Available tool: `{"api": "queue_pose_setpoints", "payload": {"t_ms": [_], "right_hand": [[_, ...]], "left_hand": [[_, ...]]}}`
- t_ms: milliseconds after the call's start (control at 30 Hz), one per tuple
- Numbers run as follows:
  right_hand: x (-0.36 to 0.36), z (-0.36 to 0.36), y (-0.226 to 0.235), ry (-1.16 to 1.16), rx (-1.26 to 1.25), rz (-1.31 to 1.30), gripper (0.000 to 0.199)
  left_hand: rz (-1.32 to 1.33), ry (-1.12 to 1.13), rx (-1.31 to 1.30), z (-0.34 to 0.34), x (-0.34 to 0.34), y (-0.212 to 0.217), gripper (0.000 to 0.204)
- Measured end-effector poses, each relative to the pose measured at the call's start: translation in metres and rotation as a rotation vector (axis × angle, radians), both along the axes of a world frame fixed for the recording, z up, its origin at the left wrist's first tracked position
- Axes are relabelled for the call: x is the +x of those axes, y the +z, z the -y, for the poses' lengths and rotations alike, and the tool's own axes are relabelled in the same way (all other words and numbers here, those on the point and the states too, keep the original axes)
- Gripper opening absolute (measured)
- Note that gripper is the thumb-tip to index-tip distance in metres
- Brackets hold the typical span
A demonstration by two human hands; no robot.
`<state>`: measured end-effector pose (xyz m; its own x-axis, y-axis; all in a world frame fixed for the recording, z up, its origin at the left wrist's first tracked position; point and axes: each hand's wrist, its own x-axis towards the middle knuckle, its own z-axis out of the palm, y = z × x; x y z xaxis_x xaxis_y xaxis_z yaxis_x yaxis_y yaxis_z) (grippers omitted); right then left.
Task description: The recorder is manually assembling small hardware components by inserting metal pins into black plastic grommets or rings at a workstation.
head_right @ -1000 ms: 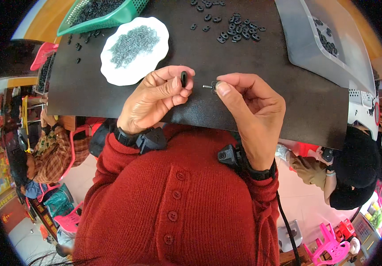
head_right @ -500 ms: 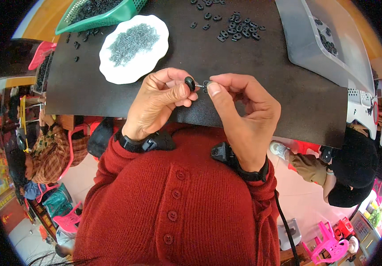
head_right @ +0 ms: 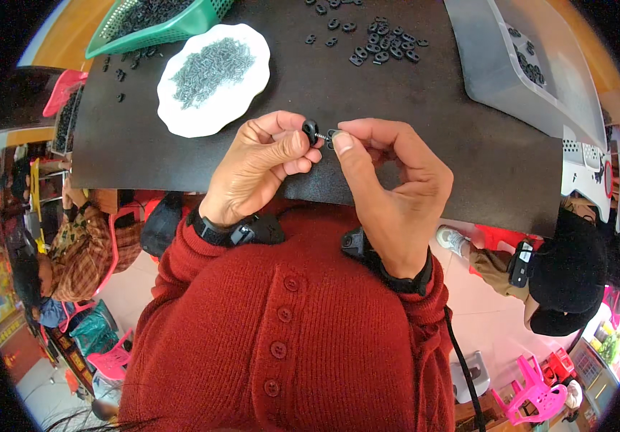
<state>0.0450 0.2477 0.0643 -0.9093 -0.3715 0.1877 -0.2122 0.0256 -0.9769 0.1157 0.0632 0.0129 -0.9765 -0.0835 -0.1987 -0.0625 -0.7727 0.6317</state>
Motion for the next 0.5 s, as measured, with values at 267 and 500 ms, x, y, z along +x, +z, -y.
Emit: {"api": "queue_pose_setpoints", "payload": {"t_ms": [267,500], "right_hand": [[-0.0064,0.0017,-0.0016,-0.019,0.052,-0.014,0.012],[-0.0066,-0.0060,-0.0005,-0.037,0.043,0.020,0.012]], "left_hand": [[0.013,-0.008,-0.060,0.0030,-0.0054,-0.0044,0.022],[0.001,-0.023,0.004,0.0000,-0.0043,-0.0084,0.021]]}}
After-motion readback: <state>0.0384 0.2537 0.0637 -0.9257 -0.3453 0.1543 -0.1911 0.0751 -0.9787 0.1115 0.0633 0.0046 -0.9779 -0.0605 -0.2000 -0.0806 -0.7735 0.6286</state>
